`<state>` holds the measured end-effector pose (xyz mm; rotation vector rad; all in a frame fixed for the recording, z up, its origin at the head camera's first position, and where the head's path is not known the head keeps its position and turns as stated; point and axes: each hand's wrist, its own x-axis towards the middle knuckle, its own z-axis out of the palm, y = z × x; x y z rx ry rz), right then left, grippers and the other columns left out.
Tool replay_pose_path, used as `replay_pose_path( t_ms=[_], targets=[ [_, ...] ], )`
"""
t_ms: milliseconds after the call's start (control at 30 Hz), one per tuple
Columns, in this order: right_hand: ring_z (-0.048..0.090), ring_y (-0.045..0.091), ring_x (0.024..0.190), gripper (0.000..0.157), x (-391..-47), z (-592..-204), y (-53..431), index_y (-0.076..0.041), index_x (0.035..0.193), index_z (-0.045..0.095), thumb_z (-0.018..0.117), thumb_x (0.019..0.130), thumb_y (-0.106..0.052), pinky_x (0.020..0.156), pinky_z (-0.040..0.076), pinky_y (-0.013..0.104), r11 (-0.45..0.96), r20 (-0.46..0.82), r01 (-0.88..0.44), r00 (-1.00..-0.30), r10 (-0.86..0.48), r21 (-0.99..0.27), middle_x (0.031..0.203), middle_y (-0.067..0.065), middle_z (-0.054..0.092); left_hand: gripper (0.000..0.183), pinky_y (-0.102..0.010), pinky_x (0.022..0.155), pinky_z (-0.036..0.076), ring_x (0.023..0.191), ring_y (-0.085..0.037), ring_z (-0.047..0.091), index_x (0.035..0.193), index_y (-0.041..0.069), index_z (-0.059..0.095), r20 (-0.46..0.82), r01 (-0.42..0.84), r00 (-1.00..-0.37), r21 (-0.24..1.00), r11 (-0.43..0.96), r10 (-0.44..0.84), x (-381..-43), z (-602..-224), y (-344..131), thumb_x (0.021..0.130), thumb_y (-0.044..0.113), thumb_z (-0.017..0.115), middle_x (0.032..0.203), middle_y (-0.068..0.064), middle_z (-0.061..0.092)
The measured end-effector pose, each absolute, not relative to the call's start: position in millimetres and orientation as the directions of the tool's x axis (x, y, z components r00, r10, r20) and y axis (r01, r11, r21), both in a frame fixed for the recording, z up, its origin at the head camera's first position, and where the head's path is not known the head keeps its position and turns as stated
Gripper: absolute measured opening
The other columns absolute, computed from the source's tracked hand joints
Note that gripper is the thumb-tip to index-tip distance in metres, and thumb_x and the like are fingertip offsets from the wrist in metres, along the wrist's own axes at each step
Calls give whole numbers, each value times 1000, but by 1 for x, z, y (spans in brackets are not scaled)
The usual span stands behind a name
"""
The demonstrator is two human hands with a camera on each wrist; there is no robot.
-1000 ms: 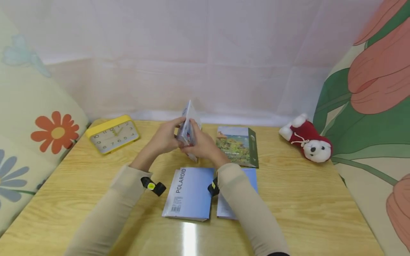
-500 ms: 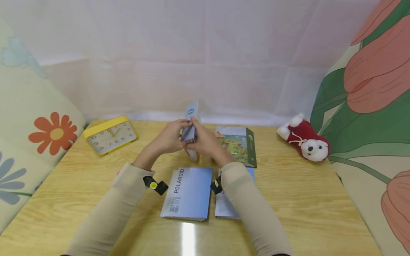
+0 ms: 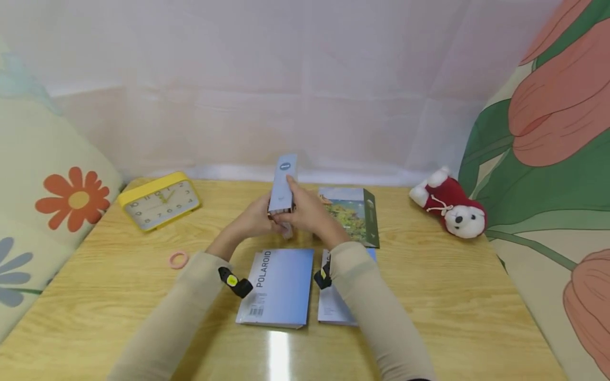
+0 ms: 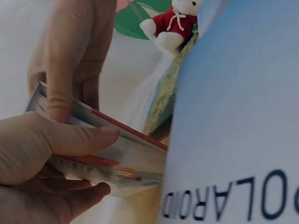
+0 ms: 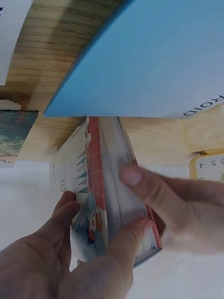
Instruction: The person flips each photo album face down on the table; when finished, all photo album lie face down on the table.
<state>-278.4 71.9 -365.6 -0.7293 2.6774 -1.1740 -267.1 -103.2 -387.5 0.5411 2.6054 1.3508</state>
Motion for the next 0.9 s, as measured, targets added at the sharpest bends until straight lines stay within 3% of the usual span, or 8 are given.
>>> replay_pose_path(
  t_ms=[67, 133, 300, 433, 667, 900],
  targets=[
    [57, 29, 116, 107, -279, -366, 73, -10, 160, 11, 82, 82, -31, 103, 45, 42, 577, 76, -374, -878, -473, -727, 154, 19, 37, 86, -47, 100, 48, 115, -36, 59, 145, 6, 38, 18, 245, -913, 821, 515, 407, -272, -397, -102, 71, -4, 82, 127, -17, 60],
    [59, 28, 112, 107, -278, -366, 73, -11, 160, 11, 82, 83, -31, 103, 45, 42, 575, 71, -367, -879, -471, -732, 155, 19, 37, 85, -48, 101, 48, 116, -35, 58, 144, 8, 41, -6, 225, -914, 826, 517, 407, -274, -404, -101, 71, -1, 84, 129, -15, 60],
    [64, 25, 99, 106, -279, -368, 73, -13, 161, 9, 81, 84, -31, 96, 50, 39, 548, 56, -344, -879, -473, -762, 154, 18, 38, 95, -53, 106, 42, 124, -37, 53, 149, 13, 35, -28, 192, -927, 821, 537, 375, -276, -413, -96, 70, -1, 85, 139, -13, 54],
    [60, 28, 115, 104, -281, -372, 74, -14, 160, 10, 80, 85, -27, 100, 49, 38, 510, 57, -319, -884, -464, -799, 156, 18, 35, 103, -57, 107, 39, 128, -39, 49, 154, 17, 27, -22, 196, -932, 810, 553, 363, -275, -414, -96, 70, 0, 85, 143, -14, 50],
    [47, 32, 133, 97, -282, -383, 77, -9, 159, 12, 77, 88, -19, 106, 45, 37, 407, 68, -276, -887, -456, -871, 160, 15, 26, 106, -55, 105, 41, 122, -41, 52, 153, 12, 19, -53, 165, -938, 800, 577, 342, -272, -413, -111, 70, -2, 83, 137, -24, 51],
    [53, 34, 125, 97, -277, -388, 78, -2, 157, 17, 79, 85, -23, 103, 47, 41, 542, 38, -290, -903, -427, -789, 152, 21, 39, 92, -53, 104, 43, 120, -37, 52, 150, 7, 33, -94, 139, -951, 724, 676, 296, -267, -410, -125, 73, 5, 84, 134, -19, 54]
  ],
)
